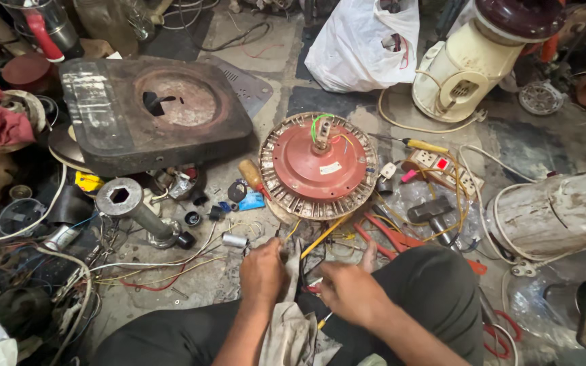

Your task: The person works on a fan motor by hand, using a screwdriver to remove and replace screws, and handling a capacitor and various wires.

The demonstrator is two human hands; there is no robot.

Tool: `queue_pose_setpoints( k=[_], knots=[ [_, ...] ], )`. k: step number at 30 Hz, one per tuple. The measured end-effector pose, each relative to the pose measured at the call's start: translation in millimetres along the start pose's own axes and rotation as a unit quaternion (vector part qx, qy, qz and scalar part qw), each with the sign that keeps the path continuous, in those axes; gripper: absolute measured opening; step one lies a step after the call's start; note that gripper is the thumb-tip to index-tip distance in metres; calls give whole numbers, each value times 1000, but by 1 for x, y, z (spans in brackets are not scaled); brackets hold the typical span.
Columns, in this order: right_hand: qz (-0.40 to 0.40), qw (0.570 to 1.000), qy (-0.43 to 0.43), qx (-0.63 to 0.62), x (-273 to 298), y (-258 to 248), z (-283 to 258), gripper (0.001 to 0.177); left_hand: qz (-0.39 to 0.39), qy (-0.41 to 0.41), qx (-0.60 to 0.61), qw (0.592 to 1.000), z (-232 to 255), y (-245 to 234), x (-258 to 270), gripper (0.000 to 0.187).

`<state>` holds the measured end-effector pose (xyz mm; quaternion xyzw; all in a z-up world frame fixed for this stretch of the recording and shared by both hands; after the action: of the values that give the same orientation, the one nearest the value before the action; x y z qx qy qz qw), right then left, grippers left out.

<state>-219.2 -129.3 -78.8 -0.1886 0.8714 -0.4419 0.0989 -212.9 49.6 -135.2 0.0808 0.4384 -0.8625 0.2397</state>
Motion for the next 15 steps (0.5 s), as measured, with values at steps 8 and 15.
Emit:
queue_pose_setpoints(
  k=[8,15],
  knots=[
    [-139,976,40,164,-17,78,26,32,-66,-73,-27,995,-9,5,-4,14],
    [-11,987,25,156,-19,50,24,28,5,66,81,994,8,-5,-16,7]
  ],
)
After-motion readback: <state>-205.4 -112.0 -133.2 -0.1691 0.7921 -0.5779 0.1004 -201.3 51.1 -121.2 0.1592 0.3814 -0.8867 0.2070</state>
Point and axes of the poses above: each hand's wrist, its own x-axis away from the middle knuckle, its own y-axis out of the palm, z = x × y, the point moved 6 cm from there along -x, towards the middle knuckle, and after that the axes turned 15 degrees about z, right-handed, at the moved point
